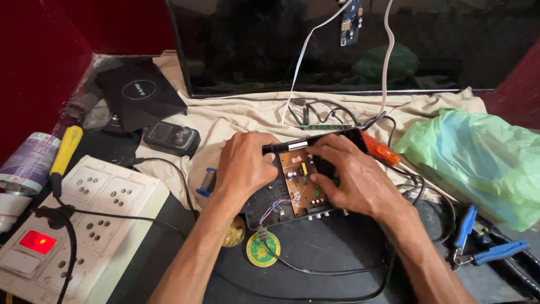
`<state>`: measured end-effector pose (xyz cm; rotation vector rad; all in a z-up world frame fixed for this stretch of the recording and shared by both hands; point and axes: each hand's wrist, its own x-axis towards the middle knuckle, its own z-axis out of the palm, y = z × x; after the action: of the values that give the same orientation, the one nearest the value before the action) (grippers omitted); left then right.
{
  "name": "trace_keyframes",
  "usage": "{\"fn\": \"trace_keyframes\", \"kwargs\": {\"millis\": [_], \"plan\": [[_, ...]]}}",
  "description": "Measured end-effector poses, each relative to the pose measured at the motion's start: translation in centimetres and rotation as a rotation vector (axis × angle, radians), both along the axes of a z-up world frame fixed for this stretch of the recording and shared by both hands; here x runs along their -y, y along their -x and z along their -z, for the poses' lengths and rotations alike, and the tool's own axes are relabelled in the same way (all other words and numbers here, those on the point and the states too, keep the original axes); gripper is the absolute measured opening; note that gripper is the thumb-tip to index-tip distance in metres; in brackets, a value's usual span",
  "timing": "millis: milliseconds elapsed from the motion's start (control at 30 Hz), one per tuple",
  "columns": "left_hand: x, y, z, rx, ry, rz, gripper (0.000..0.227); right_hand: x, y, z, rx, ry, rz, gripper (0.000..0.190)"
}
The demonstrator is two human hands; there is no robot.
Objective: The person works on a disassembled electronic device, likely a set-top box, using a screwdriver to adjust components on the circuit board. They also use pliers to manipulate wires and connectors. The task involves careful handling of small electronic parts and tools.
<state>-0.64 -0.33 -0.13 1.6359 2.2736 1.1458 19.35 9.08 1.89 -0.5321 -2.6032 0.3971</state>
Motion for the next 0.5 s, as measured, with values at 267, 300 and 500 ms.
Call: {"fn": "trace_keyframes", "kwargs": {"millis": [267,300,500], "plan": [[0.1,-0.3,-0.2,-0.029,-0.049,-0.032,0.023,0.3,0.0,-0.2,-0.041,0.003,0.007,0.049],[0.1,-0.3,-0.3,-0.035,-0.033,-0.024,0.022,0.3,0.0,-0.2,-0.041,-0.001,0.006,0.048],[0.3,-0.8,-1.1,-0.031,0.020,-0.047,0.024,0.3,-1.2,0.1,-0.168,-0.048,0.019,0.040]]}}
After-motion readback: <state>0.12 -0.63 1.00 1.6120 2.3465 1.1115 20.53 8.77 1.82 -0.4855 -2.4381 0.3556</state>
